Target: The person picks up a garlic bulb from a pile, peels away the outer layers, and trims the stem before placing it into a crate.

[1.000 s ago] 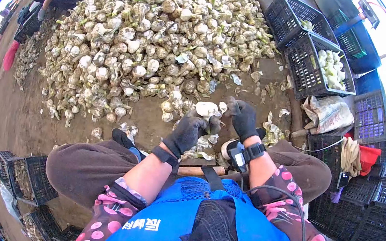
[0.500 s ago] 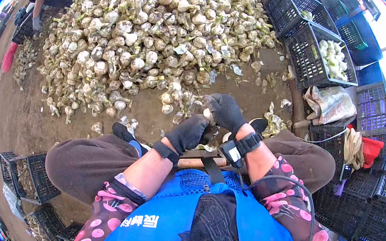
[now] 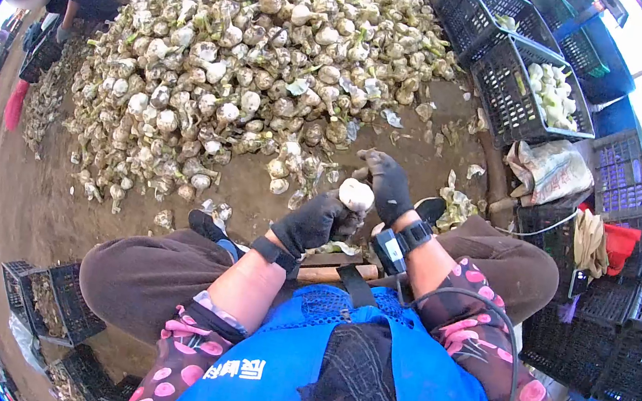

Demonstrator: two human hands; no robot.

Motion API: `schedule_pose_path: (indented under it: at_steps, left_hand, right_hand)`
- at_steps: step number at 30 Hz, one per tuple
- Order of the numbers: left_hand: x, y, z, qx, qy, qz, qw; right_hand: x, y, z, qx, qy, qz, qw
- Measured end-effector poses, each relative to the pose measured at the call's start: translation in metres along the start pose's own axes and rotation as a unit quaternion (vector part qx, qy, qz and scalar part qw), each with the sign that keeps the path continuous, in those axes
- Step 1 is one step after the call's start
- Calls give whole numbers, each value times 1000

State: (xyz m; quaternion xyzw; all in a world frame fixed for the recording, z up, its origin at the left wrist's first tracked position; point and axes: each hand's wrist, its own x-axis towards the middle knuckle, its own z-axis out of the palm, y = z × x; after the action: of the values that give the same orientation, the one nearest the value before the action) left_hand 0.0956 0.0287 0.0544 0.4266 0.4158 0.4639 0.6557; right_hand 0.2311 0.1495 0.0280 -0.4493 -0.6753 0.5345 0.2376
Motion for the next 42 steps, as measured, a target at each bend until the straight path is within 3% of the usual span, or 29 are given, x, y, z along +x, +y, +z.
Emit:
schedule_pose_path:
  at_steps: [2,3,5,6,7,8,10,12,14,16,18,19,20,21,24,25,26,28,30,31,32,33,34,36,37,38,39,40,42]
  left_hand:
    - [2,-1,-4,-259,-1,-126,958]
    - [3,-1,-4,-274,13,-133,952]
    - [5,-5,-5,-210,25,-94,973]
    - [6,-7,-5,-146,37,-56,987]
    - [3,1,-9,202,-1,140,969]
    - [4,8,-6,200,-1,139,970]
    - [7,18,0,187,51,-134,972]
    - [9,-5,-1,150,93,-145,974]
    - [14,-24,-2,167,74,16,983]
    - [12,-12,5,125,59,5,990]
    - [5,12,10,36,39,-17,998]
    - [5,17,7,-11,23,-28,999]
    - [5,14,5,-12,29,-26,999]
    - [8,9,3,52,62,16,997]
    - [17,-1,-2,100,115,75,986]
    - [20,-13,-6,196,181,76,961]
    - [20,-15,-7,288,245,74,923]
    - [17,-13,-9,302,243,89,917]
    - [12,-5,-8,384,226,36,895]
    - [12,-4,-8,384,225,35,895]
    - [13,-2,-8,311,181,111,927]
    - [13,-1,-6,232,133,185,946]
    - [10,5,1,234,128,184,946]
    - [5,27,12,41,117,26,992]
    - [0,32,5,-86,71,-78,991]
    - [-2,26,1,-91,79,-75,990]
    - [-2,15,-4,-235,66,-92,965]
    - [0,10,-8,-371,48,-107,921]
    - [0,14,-8,-377,50,-128,916]
  right_hand:
    - [-9,-24,-1,317,-23,91,944]
    - [-14,-30,0,315,-25,90,944]
    - [-22,-40,1,62,20,-130,989]
    - [-24,-45,1,61,21,-130,989]
    - [-27,-52,1,-70,14,-190,979]
    - [-31,-62,1,-199,6,-247,948]
    - [-27,-77,0,-229,-20,-212,950]
    - [-20,-78,1,-330,-66,-129,933]
    - [-7,-48,1,-336,-33,-131,932]
    - [3,-32,-6,-338,64,-54,937]
    - [4,-24,-15,-321,70,-16,944]
    - [-3,-30,-17,-118,65,36,990]
    - [-8,-32,-18,88,55,90,991]
    - [-8,-24,-19,117,48,71,989]
    - [-25,-48,-23,-45,32,-49,997]
    - [-32,-58,-19,-145,43,-152,977]
    - [-35,-65,-16,-145,42,-153,977]
    - [-38,-72,-11,-334,-13,-259,906]
    - [-34,-64,-9,-303,-19,-233,924]
    - [-27,-60,-11,-244,-50,-136,959]
    - [-21,-52,-14,-180,-81,-37,980]
    - [-14,-24,-14,-295,7,-150,944]
    - [-13,-6,-17,-293,12,-148,945]
    - [-1,14,-22,-223,94,-18,970]
    - [2,18,-21,-73,72,-62,993]
    - [-4,-3,-20,-77,63,-64,993]
    - [-10,-26,-21,178,-44,-5,983]
    - [-14,-43,-18,418,-143,55,895]
    - [-19,-47,-9,321,-139,10,937]
